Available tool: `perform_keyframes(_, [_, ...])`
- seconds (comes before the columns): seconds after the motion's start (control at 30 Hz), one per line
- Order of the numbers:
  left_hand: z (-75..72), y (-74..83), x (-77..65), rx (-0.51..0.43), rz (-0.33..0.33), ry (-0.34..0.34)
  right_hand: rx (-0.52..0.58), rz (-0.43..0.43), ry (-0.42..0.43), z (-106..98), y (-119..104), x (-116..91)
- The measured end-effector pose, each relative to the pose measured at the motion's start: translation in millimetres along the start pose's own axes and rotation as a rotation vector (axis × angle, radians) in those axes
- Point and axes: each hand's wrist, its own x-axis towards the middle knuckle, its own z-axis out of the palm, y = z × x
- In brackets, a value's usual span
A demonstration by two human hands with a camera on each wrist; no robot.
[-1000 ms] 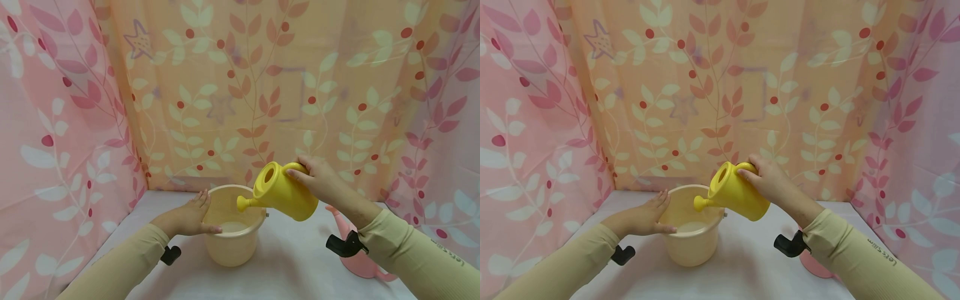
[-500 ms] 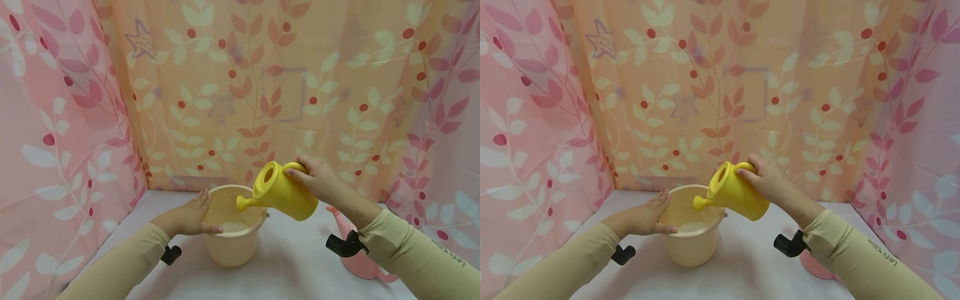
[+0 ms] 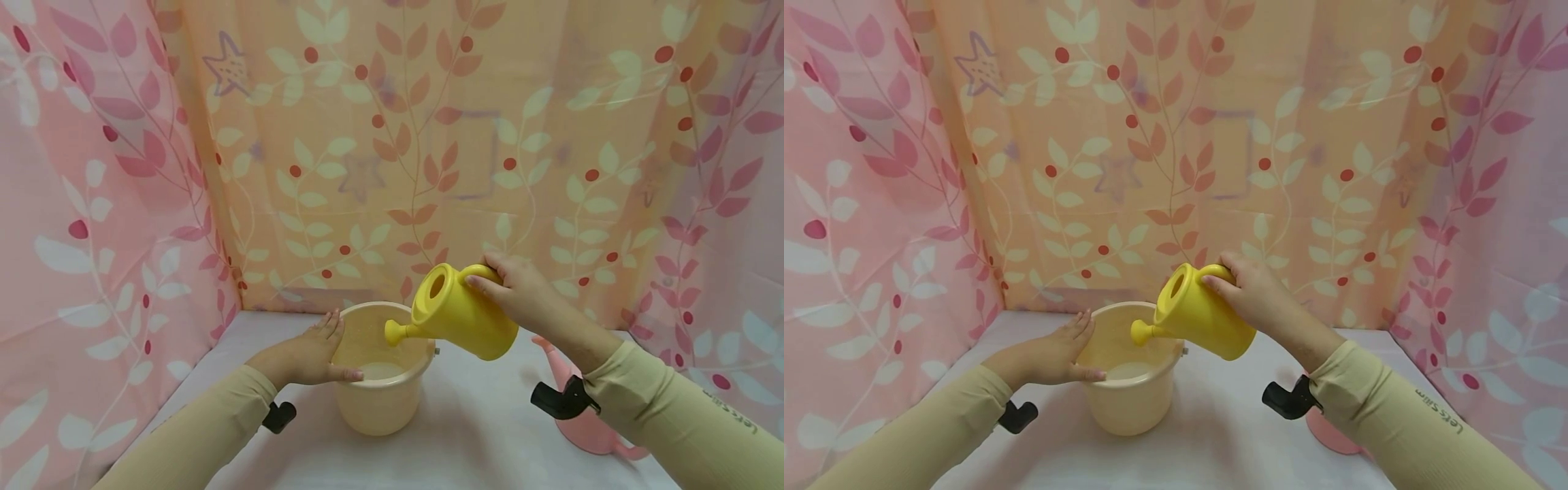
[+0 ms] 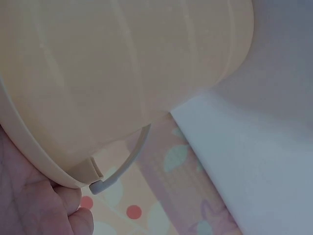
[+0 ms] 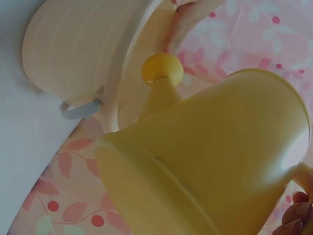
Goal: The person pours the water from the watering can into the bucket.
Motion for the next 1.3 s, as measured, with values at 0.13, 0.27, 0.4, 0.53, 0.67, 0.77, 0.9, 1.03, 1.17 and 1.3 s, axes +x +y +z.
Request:
perform_keyframes(0.13, [-0.9, 0.6, -0.9, -0.009, 0.000, -0.004, 0.002, 0.001, 0.001, -0.8, -0.3, -0.1])
perform_keyframes(0.27, [-0.6, 0.2, -0.5, -0.009, 0.005, -0.005, -0.005, 0.003, 0.006, -1.6, -0.3, -0.4])
perform_keyframes(0.4, [0.4, -0.8, 0.5, 0.002, 0.007, -0.001, -0.005, 0.008, 0.004, -1.8, -0.3, -0.7])
perform_keyframes(0.53, [0.5, -0.9, 0.5, 0.009, 0.004, -0.002, -0.002, 0.009, -0.004, -2.2, -0.3, -0.9])
perform_keyframes(0.67, [-0.2, -0.2, 0.1, 0.003, 0.004, -0.003, -0.006, -0.001, -0.004, -2.2, -0.4, -0.6])
perform_keyframes(0.77, [-0.7, 0.4, -0.1, 0.000, 0.003, -0.004, -0.009, -0.010, -0.001, -2.3, -0.7, -0.4])
perform_keyframes(0.9, [-1.4, 1.3, -0.2, -0.002, 0.005, -0.008, -0.013, -0.013, 0.001, -2.7, -1.1, -0.5])
perform_keyframes(1.03, [-1.7, 1.6, -0.2, 0.001, 0.008, -0.008, -0.020, -0.009, -0.002, -3.4, -1.8, -0.5])
perform_keyframes(1.17, [-0.8, 0.6, 0.4, 0.010, 0.008, -0.007, -0.014, 0.006, -0.012, -4.7, -2.8, -1.2])
perform_keyframes(1.3, [-0.4, -0.2, 0.6, 0.016, 0.010, -0.007, -0.015, 0.012, -0.016, -5.6, -3.5, -1.9])
